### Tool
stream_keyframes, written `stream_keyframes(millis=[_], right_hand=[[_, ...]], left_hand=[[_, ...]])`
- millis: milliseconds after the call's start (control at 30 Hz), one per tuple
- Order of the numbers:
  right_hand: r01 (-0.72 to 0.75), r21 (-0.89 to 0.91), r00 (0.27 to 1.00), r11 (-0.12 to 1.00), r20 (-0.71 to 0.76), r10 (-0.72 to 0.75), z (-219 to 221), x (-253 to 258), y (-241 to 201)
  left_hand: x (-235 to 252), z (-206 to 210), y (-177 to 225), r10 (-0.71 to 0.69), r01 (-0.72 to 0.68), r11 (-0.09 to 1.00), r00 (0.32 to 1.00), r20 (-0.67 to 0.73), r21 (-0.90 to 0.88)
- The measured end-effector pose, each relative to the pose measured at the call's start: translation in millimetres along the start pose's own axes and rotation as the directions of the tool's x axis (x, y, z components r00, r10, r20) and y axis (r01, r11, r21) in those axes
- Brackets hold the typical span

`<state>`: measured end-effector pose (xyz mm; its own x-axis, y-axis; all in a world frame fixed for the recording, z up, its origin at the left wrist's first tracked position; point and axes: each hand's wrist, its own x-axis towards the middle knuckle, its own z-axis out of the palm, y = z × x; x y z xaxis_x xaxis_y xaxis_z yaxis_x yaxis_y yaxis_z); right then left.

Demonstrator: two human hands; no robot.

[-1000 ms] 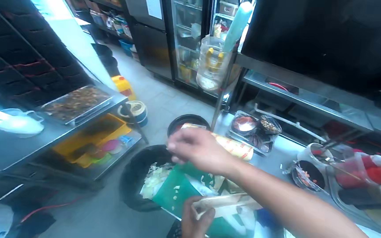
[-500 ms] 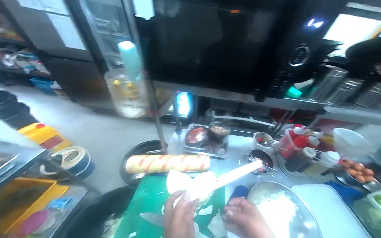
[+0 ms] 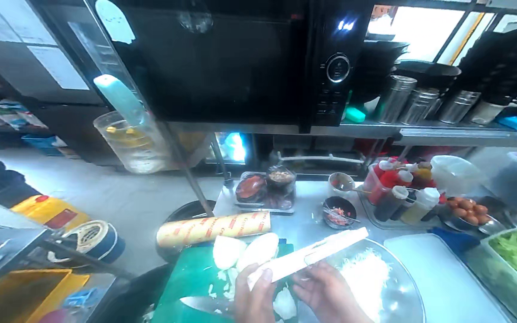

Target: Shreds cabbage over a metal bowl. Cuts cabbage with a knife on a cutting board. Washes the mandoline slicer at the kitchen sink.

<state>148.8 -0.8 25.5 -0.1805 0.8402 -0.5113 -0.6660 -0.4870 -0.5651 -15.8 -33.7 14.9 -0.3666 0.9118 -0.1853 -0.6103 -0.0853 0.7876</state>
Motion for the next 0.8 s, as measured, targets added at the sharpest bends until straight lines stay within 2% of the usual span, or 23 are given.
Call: stream_keyframes(millis=[500, 800], right_hand=[[-0.094, -0.056, 0.995, 0.994, 0.026, 0.095, -11.7, 4.4, -8.9], [-0.129, -0.016, 0.991, 0.991, 0.034, 0.13, -18.9, 2.9, -6.1]], left_hand=[[-9.8, 9.0, -2.9, 0.029, -0.03, 1.0, 0.999, -0.025, -0.009], [-12.3, 4.8, -7.5, 0.083, -0.082, 0.997, 0.996, 0.035, -0.007]])
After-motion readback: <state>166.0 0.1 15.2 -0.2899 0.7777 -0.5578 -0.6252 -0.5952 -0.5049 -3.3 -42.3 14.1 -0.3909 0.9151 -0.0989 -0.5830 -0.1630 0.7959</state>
